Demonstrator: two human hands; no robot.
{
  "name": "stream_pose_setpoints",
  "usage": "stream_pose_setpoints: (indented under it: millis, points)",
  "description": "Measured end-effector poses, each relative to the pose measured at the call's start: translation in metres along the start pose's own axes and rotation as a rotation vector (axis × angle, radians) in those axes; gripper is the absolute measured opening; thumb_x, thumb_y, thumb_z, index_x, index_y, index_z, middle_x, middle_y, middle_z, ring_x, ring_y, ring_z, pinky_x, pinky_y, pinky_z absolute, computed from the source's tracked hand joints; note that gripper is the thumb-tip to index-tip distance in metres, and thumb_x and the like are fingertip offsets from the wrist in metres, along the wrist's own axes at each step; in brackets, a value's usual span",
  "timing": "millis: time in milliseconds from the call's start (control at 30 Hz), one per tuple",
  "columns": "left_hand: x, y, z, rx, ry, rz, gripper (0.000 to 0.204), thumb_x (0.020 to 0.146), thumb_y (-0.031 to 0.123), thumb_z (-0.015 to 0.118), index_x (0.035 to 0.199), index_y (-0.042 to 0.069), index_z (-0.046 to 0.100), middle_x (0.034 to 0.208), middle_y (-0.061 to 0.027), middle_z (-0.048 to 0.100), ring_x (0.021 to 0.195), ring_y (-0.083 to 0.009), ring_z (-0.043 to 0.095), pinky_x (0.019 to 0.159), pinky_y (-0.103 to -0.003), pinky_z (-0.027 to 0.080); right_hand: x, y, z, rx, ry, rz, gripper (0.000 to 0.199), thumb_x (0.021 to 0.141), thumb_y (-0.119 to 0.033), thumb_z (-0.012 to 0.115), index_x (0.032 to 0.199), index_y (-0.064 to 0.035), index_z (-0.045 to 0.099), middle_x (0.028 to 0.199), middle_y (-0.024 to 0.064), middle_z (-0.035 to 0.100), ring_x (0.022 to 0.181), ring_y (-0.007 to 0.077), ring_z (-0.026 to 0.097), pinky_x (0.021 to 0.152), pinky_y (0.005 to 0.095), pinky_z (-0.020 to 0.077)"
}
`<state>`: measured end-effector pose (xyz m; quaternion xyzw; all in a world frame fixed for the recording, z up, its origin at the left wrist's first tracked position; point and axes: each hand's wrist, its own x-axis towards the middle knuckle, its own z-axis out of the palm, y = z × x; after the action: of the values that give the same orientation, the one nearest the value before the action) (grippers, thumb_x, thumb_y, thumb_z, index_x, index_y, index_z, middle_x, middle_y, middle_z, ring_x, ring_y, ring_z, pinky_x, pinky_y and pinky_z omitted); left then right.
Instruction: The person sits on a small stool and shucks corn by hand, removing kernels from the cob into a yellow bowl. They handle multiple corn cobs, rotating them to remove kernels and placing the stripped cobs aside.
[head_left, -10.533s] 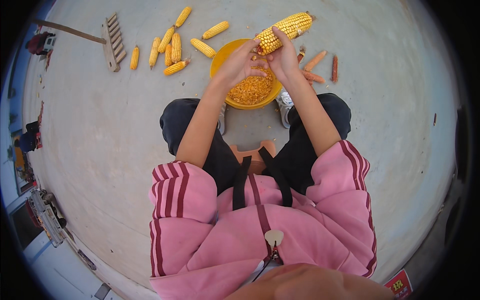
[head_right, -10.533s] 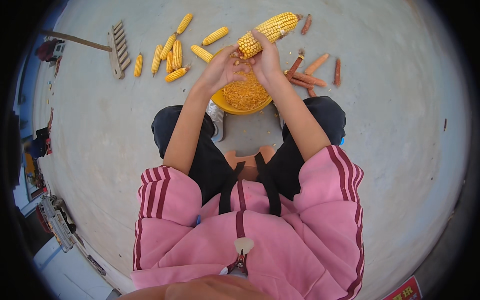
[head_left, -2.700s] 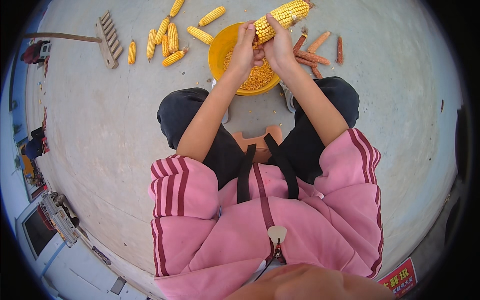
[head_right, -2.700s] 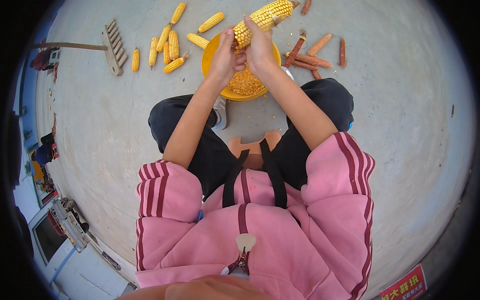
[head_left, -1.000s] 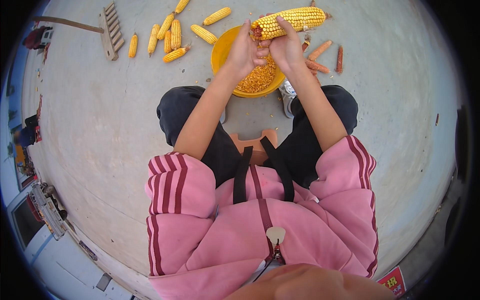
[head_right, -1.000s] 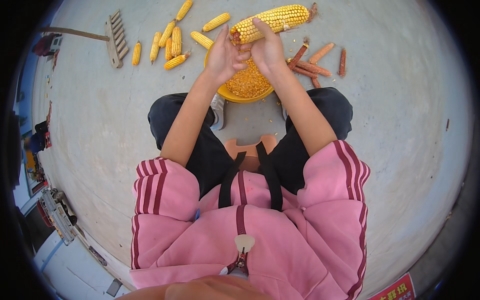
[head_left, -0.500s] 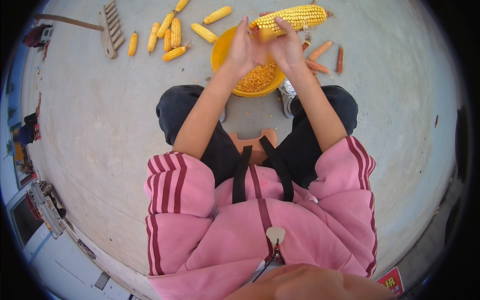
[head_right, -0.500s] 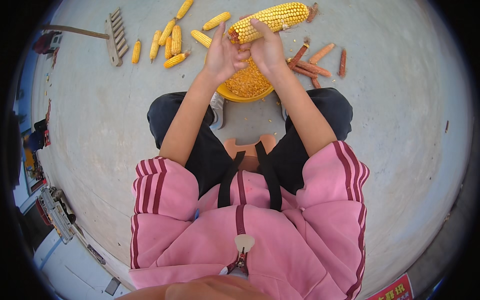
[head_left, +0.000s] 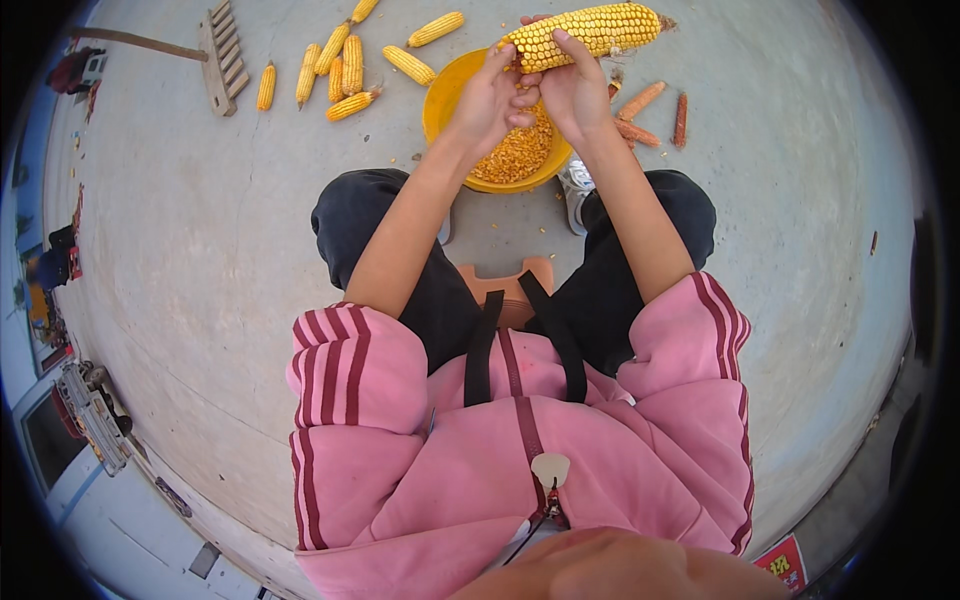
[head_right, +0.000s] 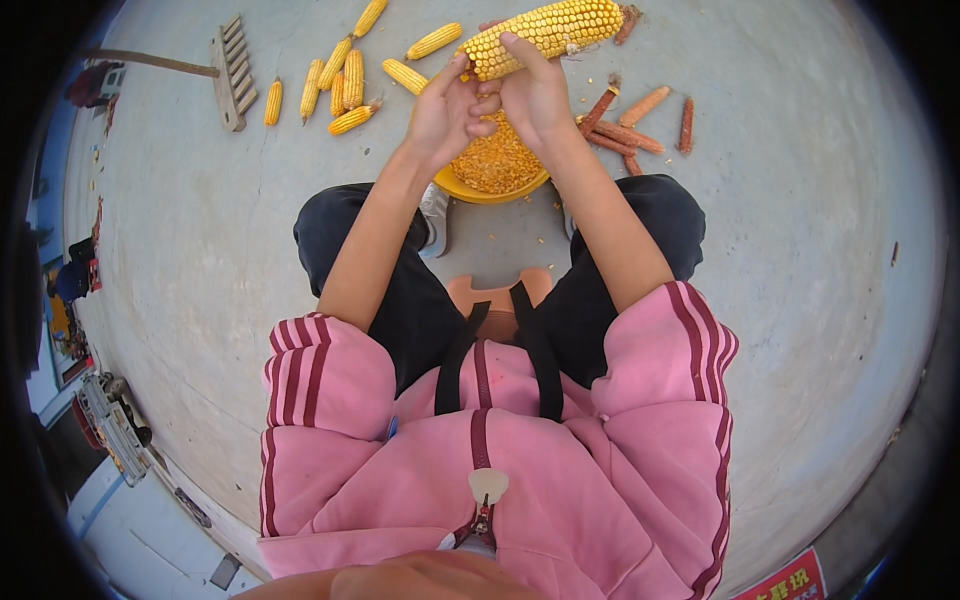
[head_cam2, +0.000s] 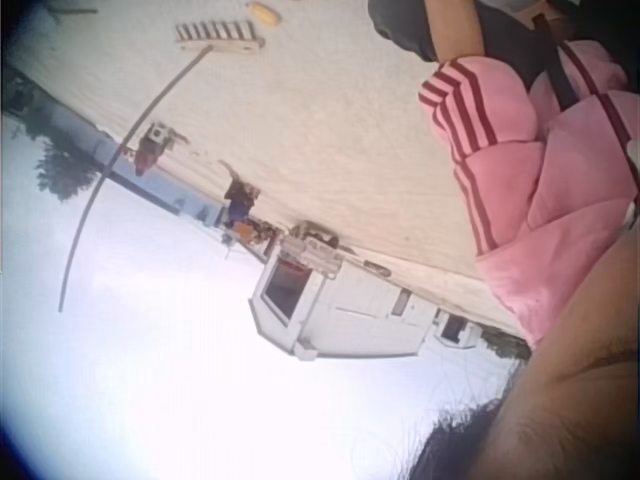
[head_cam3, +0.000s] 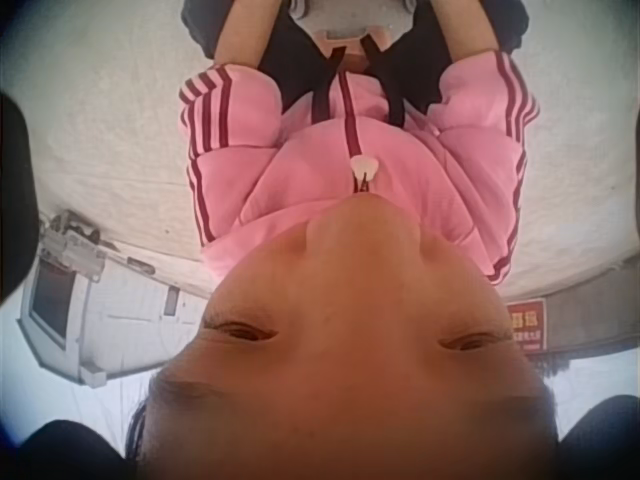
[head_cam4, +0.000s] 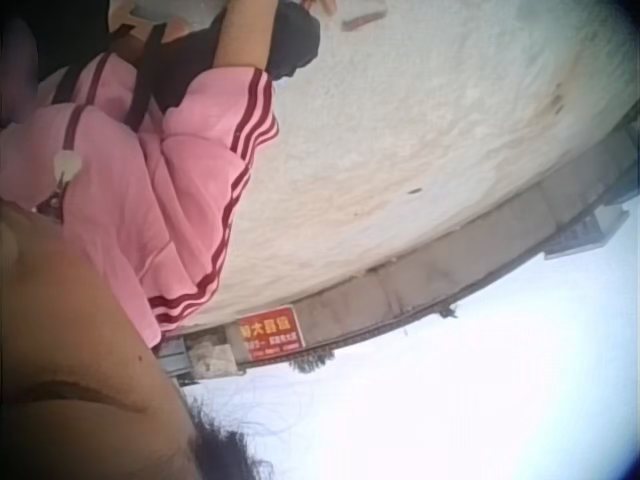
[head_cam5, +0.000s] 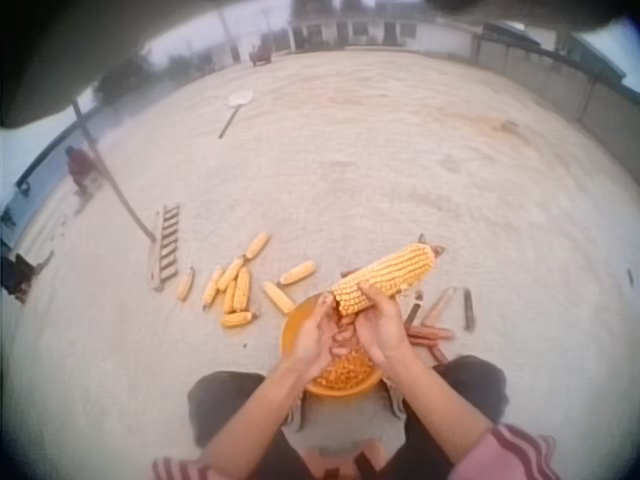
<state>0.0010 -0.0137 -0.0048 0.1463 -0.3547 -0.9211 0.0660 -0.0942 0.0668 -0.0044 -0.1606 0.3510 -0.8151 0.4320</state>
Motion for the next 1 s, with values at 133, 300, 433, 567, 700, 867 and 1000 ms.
stream_pose_setpoints:
  millis: [133,300,433,567,700,867,1000]
  points:
    - [-0.004,0.011,0.012,-0.036,-0.037,-0.041,0.036,0.094,0.048,0.027,0.104,0.017,0.042,0.077,0.0014,0.036,0.060,-0.0063,0.030,0.046,-0.018,0.024,-0.001,-0.003,0.005,0.057,0.035,-0.023,0.031,0.086,-0.023,0.052,0.108,-0.0016,0.053,0.099,0.0093,0.058,0.080,0.0173,0.058,0.062,0.0279,0.0477]
    - [0.000,0.001,0.004,0.023,0.031,-0.003,0.037,0.094,0.048,0.025,0.105,0.017,0.043,0.077,0.0012,0.036,0.060,-0.0067,0.031,0.046,-0.019,0.024,0.001,0.003,0.006,0.018,0.051,-0.052,0.032,0.084,-0.024,0.055,0.108,-0.0015,0.055,0.090,0.0088,0.060,0.070,0.0159,0.058,0.051,0.0253,0.0474]
    - [0.000,-0.002,0.005,-0.028,0.051,0.028,0.033,0.093,0.042,0.027,0.103,0.015,0.043,0.078,0.0006,0.038,0.060,-0.0077,0.032,0.047,-0.020,0.026,0.000,0.000,0.001,0.046,0.018,0.009,0.030,0.085,-0.024,0.055,0.106,-0.0025,0.055,0.089,0.0086,0.060,0.065,0.0149,0.056,0.047,0.0246,0.0464]
    - [0.002,0.000,-0.003,-0.036,-0.017,0.033,0.034,0.089,0.038,0.030,0.107,0.012,0.044,0.084,-0.0016,0.042,0.066,-0.0109,0.038,0.054,-0.024,0.033,0.002,0.002,0.001,0.057,0.041,-0.028,0.027,0.086,-0.025,0.055,0.102,-0.0035,0.054,0.091,0.0079,0.060,0.071,0.0155,0.057,0.054,0.0273,0.0483]
    - [0.003,-0.008,0.006,0.145,0.347,0.065,0.044,0.086,0.041,0.034,0.117,0.011,0.042,0.101,-0.0049,0.046,0.089,-0.0168,0.046,0.078,-0.034,0.039,0.002,0.011,-0.007,0.099,0.039,-0.039,0.029,0.091,-0.026,0.048,0.110,-0.0043,0.048,0.110,0.0073,0.055,0.099,0.0184,0.052,0.088,0.0334,0.0412]
    - [0.002,-0.018,0.003,0.200,0.551,0.085,0.051,0.086,0.042,0.040,0.126,0.010,0.038,0.117,-0.0054,0.044,0.113,-0.0207,0.038,0.097,-0.043,0.027,-0.002,0.014,-0.002,0.247,0.075,-0.041,0.022,0.090,-0.020,0.052,0.106,-0.0049,0.048,0.103,0.0061,0.055,0.104,0.0191,0.050,0.096,0.0346,0.0371]
    - [0.000,-0.016,-0.002,0.361,0.366,0.219,0.054,0.086,0.041,0.048,0.129,0.009,0.037,0.125,-0.0107,0.042,0.121,-0.0218,0.036,0.093,-0.044,0.036,-0.002,0.015,-0.004,0.174,0.138,0.050,0.025,0.089,-0.021,0.054,0.106,-0.0048,0.048,0.103,0.0073,0.055,0.101,0.0188,0.052,0.095,0.0339,0.0392]
